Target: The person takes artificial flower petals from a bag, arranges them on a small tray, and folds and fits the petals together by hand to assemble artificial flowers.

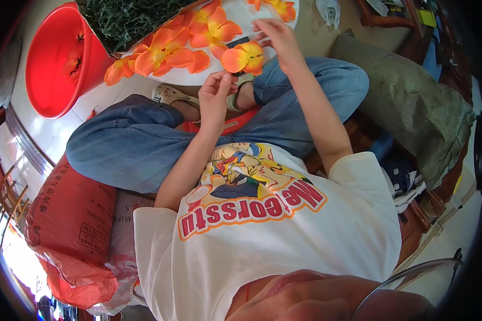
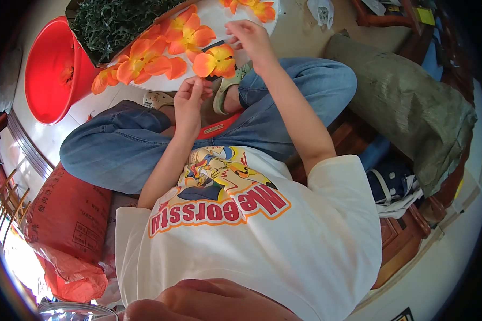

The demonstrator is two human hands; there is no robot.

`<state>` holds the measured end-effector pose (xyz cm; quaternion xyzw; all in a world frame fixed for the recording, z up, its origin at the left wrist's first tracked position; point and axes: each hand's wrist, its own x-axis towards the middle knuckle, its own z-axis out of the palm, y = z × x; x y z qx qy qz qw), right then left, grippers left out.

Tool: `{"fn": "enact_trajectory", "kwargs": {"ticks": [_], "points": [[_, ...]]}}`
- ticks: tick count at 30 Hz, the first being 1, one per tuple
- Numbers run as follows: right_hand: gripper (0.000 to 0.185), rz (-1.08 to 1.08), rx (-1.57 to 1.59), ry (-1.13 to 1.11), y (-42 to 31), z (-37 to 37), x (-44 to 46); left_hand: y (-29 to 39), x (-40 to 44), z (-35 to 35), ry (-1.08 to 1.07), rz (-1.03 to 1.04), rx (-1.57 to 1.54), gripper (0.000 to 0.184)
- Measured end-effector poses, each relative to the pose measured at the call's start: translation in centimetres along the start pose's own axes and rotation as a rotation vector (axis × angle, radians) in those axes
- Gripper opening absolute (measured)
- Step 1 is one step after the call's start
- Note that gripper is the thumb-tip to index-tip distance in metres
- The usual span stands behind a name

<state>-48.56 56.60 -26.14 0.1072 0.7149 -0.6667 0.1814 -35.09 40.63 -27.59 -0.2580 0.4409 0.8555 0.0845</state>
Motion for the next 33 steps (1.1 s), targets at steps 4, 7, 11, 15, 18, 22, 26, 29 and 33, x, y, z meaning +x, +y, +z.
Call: {"fn": "enact_trajectory", "kwargs": {"ticks": [4,7,11,15,18,22,26,29,33], "points": [[0.03,-0.093,-0.335,-0.26,-0.3,1.6,2.8,0.0,-0.1,0.2,-0.01,0.1,0.158,0.016],[0.023,-0.06,-0.396,-0.235,-0.8,1.0,4.6,0.2,0.0,-0.2,0.012,0.165,0.203,0.016],[0.02,-0.109,-0.021,-0.12,-0.3,-0.3,6.4,0.3,0.4,-0.4,0.042,0.24,0.203,0.015],[0.016,-0.128,0.005,-0.125,-1.5,-1.1,5.9,0.6,0.7,-0.7,0.053,0.246,0.24,0.014],[0.015,-0.078,0.131,-0.196,-1.6,-1.1,5.8,0.8,0.8,-0.8,0.067,0.264,0.228,0.015],[0.017,-0.085,0.389,-0.231,-2.3,-0.3,4.8,1.2,0.9,-0.7,0.1,0.299,0.221,0.015],[0.022,-0.072,0.548,-0.307,-5.0,-0.5,1.7,3.2,0.0,0.3,0.126,0.439,0.252,0.017],[0.019,-0.087,0.557,-0.4,-5.9,-1.7,-0.9,5.3,-1.2,1.1,0.109,0.44,0.252,0.02],[0.018,-0.071,0.487,-0.57,-7.7,-1.9,-5.2,7.6,-2.8,2.1,-0.093,0.245,0.113,0.028]]}}
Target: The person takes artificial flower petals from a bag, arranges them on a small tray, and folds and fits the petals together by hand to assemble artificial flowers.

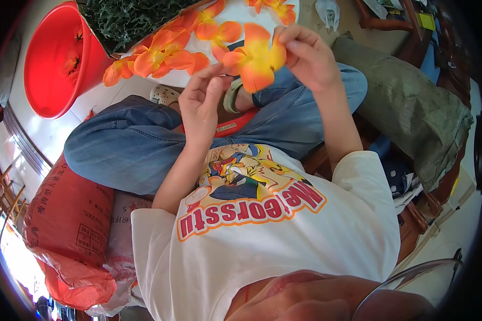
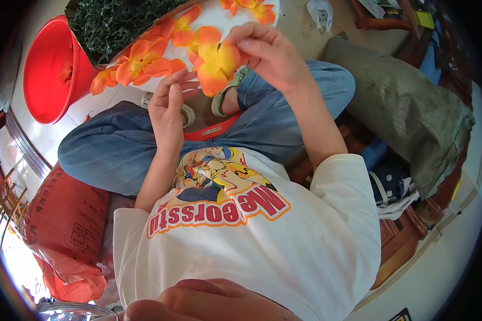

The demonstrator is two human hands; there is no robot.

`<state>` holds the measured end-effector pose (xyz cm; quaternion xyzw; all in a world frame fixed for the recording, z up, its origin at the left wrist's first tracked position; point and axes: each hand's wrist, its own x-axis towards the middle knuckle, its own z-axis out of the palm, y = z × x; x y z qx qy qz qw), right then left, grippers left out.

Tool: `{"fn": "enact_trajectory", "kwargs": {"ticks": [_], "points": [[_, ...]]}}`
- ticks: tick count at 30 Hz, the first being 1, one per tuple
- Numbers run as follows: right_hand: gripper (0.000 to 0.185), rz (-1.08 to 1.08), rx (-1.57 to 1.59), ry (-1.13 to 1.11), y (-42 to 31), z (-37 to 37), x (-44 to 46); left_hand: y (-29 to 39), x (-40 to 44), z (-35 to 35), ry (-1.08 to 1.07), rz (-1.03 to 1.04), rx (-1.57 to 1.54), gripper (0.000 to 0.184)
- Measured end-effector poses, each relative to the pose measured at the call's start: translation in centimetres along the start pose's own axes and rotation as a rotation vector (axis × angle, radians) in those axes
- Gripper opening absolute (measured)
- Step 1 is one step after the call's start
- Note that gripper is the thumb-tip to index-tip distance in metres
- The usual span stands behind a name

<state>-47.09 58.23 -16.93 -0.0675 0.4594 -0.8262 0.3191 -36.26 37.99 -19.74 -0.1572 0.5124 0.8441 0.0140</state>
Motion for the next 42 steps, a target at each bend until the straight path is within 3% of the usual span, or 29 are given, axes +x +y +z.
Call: {"fn": "enact_trajectory", "kwargs": {"ticks": [6,9,15,18,22,28,37,42], "points": [[0.022,0.154,-0.188,0.012,2.5,0.9,-3.0,0.3,-1.3,0.7,-0.101,-0.396,-0.19,0.036],[0.022,0.19,-0.19,0.109,4.4,0.7,-4.0,-1.2,-1.3,0.2,-0.127,-0.392,-0.164,0.026],[0.02,0.27,-0.283,0.318,3.9,3.5,-4.0,-1.6,-0.2,0.6,-0.103,-0.259,0.03,0.028],[0.021,0.3,-0.407,0.29,3.7,2.4,-3.5,-1.2,1.5,1.0,-0.119,-0.184,0.094,0.029],[0.018,0.164,-0.36,0.394,4.2,1.7,-2.1,-0.6,4.0,1.4,-0.104,-0.114,0.206,0.038],[0.015,0.177,-0.321,0.445,4.4,1.3,-1.1,-0.6,6.0,0.9,-0.192,-0.139,0.314,0.044],[0.014,0.184,-0.187,0.467,5.0,1.0,-1.3,0.8,5.4,-1.0,-0.199,-0.248,0.159,0.048],[0.014,0.178,-0.109,0.452,5.9,0.7,-1.6,-0.3,5.3,-2.6,-0.125,-0.188,0.124,0.046]]}}
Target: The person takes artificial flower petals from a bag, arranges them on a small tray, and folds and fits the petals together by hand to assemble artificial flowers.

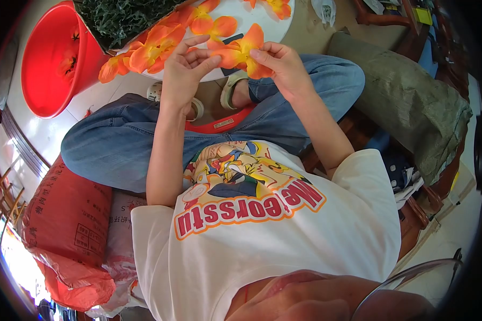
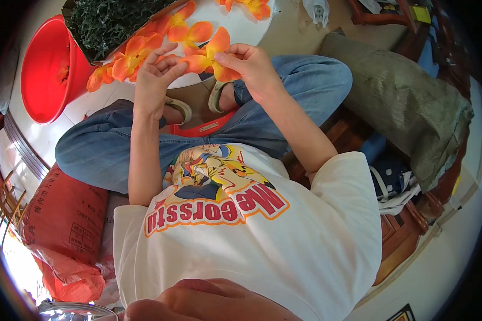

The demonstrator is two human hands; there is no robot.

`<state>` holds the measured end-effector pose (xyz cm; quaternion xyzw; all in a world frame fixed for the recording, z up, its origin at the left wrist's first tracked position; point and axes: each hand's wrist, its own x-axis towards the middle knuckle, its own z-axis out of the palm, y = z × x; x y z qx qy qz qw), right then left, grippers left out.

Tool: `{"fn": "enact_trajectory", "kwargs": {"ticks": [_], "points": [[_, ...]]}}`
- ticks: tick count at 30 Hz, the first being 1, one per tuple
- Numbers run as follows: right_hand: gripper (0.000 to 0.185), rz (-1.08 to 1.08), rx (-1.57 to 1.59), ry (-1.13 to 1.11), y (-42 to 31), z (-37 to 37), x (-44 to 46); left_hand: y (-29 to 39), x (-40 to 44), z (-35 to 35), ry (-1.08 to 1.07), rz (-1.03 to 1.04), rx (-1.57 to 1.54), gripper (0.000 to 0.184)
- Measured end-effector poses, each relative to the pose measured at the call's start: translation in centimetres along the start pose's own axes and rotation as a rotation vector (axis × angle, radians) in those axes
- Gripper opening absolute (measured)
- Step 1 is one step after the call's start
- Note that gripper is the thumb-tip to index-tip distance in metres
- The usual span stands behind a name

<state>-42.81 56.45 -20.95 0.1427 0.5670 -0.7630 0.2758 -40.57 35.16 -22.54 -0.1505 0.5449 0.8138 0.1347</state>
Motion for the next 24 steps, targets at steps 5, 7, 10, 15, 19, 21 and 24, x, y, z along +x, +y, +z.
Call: {"fn": "enact_trajectory", "kwargs": {"ticks": [5,7,10,15,19,21,24], "points": [[0.016,-0.023,0.107,0.025,0.1,0.7,-0.5,0.4,0.8,1.1,0.053,0.094,0.015,0.042],[0.017,-0.023,0.118,0.042,0.1,0.7,-0.5,0.8,1.1,1.5,0.035,0.117,0.046,0.041],[0.02,-0.004,0.12,0.041,0.8,0.2,-0.2,0.8,1.6,1.6,0.007,0.139,0.036,0.039],[0.024,-0.015,0.104,0.033,0.8,0.5,-0.4,0.7,2.4,1.4,-0.007,0.149,0.076,0.041],[0.028,-0.041,0.089,0.056,1.2,0.6,-0.4,0.0,3.0,1.2,-0.017,0.166,-0.018,0.038],[0.03,-0.056,0.104,0.07,1.3,0.8,-0.5,-0.5,2.9,0.9,-0.043,0.087,-0.064,0.039],[0.03,-0.085,0.114,0.102,1.7,1.0,-0.6,-2.6,2.6,0.2,-0.093,0.016,-0.153,0.041]]}}
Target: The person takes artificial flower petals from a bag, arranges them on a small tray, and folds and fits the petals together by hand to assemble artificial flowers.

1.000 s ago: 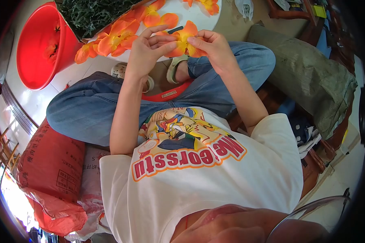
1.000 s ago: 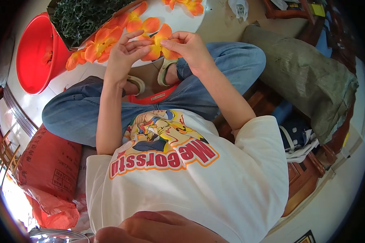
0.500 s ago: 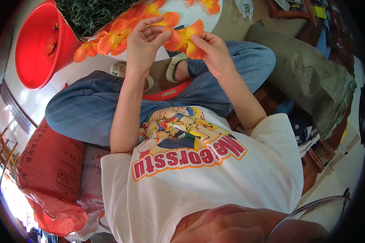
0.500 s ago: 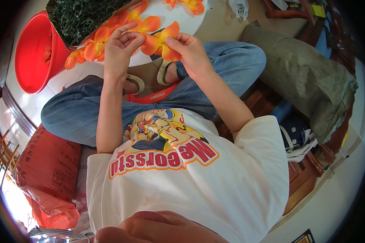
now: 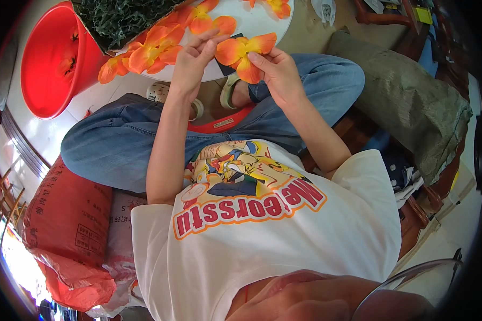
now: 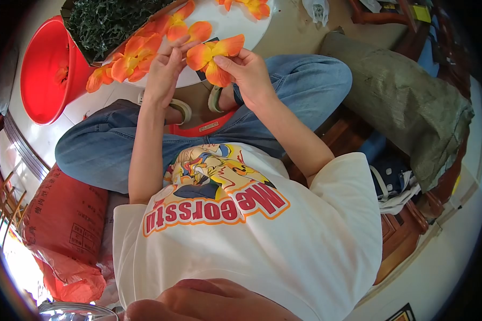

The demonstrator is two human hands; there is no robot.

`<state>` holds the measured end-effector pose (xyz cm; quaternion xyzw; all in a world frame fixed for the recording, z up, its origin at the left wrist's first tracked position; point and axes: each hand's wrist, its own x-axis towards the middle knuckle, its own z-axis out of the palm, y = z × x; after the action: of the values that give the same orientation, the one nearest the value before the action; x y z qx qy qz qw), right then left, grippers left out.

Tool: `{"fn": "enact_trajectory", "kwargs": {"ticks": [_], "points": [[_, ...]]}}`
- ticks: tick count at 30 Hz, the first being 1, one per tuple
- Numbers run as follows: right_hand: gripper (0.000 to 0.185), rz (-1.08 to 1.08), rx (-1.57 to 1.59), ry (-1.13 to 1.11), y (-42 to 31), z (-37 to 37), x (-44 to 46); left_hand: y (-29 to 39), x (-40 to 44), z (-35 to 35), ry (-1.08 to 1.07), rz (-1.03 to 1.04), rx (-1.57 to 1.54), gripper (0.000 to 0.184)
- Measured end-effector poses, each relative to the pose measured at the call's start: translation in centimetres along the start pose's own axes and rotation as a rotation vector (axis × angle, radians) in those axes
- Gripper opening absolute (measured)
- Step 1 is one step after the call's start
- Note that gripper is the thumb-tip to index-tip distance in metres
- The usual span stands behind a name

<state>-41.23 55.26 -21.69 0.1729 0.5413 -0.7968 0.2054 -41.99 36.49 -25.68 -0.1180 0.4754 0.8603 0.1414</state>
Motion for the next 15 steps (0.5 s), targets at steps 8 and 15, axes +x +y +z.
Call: {"fn": "enact_trajectory", "kwargs": {"ticks": [8,15], "points": [[0.029,0.006,0.034,0.049,0.7,0.4,-0.5,-2.9,-1.7,0.2,0.018,-0.044,-0.079,0.033],[0.025,0.043,0.173,0.077,0.9,1.4,-1.3,-3.4,-2.8,1.0,0.097,0.001,-0.136,0.032]]}}
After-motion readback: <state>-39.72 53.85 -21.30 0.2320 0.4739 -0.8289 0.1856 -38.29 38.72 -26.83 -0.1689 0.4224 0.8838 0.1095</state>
